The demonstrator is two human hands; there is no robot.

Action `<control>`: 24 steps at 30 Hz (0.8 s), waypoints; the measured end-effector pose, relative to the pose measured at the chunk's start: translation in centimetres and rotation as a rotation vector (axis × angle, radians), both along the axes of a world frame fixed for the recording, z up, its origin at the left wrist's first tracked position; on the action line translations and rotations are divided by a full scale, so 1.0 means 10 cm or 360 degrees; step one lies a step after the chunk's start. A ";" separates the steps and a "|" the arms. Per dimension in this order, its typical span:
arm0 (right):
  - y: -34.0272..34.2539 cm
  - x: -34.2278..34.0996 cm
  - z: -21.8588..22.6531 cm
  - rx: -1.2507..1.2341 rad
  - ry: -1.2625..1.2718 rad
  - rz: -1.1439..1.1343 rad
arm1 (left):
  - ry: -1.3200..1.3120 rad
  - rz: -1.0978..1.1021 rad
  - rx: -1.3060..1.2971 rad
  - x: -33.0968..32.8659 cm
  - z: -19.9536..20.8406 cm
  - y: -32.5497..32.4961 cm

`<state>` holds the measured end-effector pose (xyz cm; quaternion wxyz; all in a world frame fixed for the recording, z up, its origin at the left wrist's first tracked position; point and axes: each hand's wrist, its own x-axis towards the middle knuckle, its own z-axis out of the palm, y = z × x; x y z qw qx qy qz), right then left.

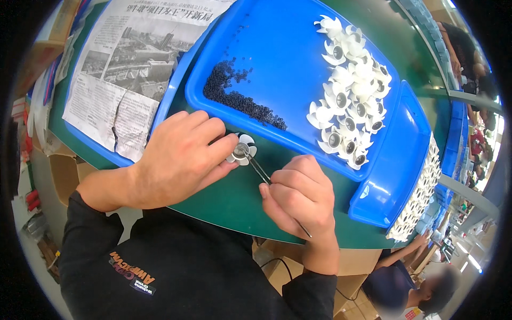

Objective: Assemble small components by placing small black parts into white plastic housings using tweezers.

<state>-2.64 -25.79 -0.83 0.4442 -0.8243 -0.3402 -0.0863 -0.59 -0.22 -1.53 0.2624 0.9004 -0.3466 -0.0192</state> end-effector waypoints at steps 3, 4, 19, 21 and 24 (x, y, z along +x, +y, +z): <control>0.01 0.00 -0.01 -0.0028 0.0020 0.0025 | -0.0018 0.0010 -0.0008 0.00 -0.03 0.00; 0.02 0.00 -0.01 -0.0036 0.0019 0.0021 | -0.0030 0.0009 0.0000 0.00 -0.03 0.01; 0.02 -0.01 -0.02 -0.0069 0.0014 0.0009 | 0.0001 0.0013 0.0024 -0.01 -0.06 0.00; 0.02 -0.02 -0.02 -0.0065 0.0017 0.0010 | 0.0002 0.0013 0.0025 -0.01 -0.06 -0.01; 0.02 -0.02 -0.02 -0.0067 0.0025 0.0015 | 0.0004 0.0015 0.0025 -0.01 -0.06 -0.01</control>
